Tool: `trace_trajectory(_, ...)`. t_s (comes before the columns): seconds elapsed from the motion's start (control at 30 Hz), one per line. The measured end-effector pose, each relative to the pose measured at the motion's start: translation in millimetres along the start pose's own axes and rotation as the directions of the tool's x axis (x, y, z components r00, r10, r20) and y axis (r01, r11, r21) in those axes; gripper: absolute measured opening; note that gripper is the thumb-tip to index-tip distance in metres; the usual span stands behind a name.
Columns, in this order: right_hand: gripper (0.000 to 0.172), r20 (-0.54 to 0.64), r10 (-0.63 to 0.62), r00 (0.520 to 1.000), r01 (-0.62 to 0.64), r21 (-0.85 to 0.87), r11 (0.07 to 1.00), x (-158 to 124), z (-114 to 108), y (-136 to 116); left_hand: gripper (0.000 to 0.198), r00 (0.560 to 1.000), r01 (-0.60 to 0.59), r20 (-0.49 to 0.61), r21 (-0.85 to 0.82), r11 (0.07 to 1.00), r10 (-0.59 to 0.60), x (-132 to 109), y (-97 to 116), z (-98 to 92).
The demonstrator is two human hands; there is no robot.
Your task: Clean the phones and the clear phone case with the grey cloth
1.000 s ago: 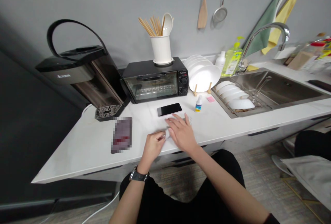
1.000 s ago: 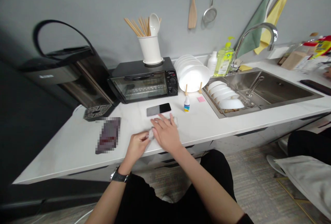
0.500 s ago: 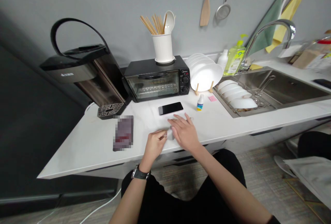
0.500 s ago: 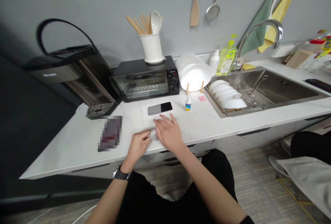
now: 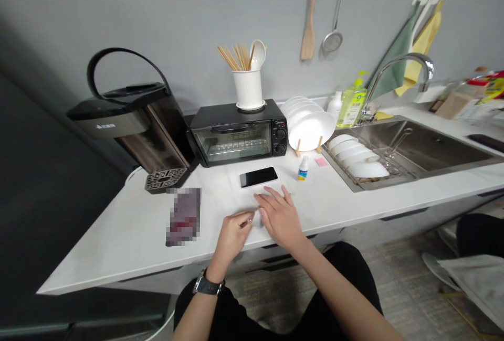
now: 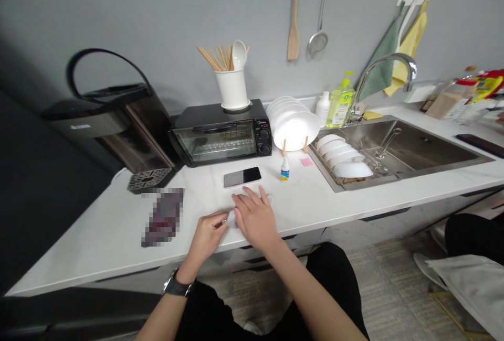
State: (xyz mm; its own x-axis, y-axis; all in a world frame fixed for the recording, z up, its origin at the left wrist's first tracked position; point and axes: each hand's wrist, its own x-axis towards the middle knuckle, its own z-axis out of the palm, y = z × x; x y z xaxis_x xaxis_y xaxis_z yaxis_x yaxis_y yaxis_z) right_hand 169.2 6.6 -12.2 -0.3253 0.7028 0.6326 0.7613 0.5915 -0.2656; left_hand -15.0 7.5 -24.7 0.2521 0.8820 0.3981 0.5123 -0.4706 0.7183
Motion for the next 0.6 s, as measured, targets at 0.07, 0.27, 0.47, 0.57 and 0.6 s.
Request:
trace_trajectory(0.07,0.038,-0.042,0.075,0.996,-0.076,-0.027,0.997,-0.2,-7.8,21.5,0.020,0.999,0.031,0.020,-0.045,0.999,-0.030,0.6,0.2,1.9)
trace_trajectory(0.27,0.038,-0.042,0.114,0.993,-0.115,-0.030,0.993,-5.0,-5.1,7.5,0.019,0.999,0.040,0.013,-0.051,0.998,-0.039,1.1,1.9,1.6)
trace_trajectory(0.47,0.041,0.027,0.006,1.000,-0.006,0.002,1.000,-7.6,0.7,-12.3,0.027,0.999,-0.037,0.013,0.039,0.999,0.036,2.0,5.2,-2.5)
trace_trajectory(0.57,0.038,-0.010,0.048,0.999,-0.048,-0.016,0.999,-6.6,-7.1,10.5,0.020,1.000,0.009,0.019,-0.021,1.000,-0.008,2.1,6.0,0.2)
trace_trajectory(0.6,0.037,-0.040,0.080,0.996,-0.081,-0.021,0.996,-6.1,-9.2,17.1,0.019,0.999,0.028,0.024,-0.045,0.999,-0.027,2.0,6.0,1.3)
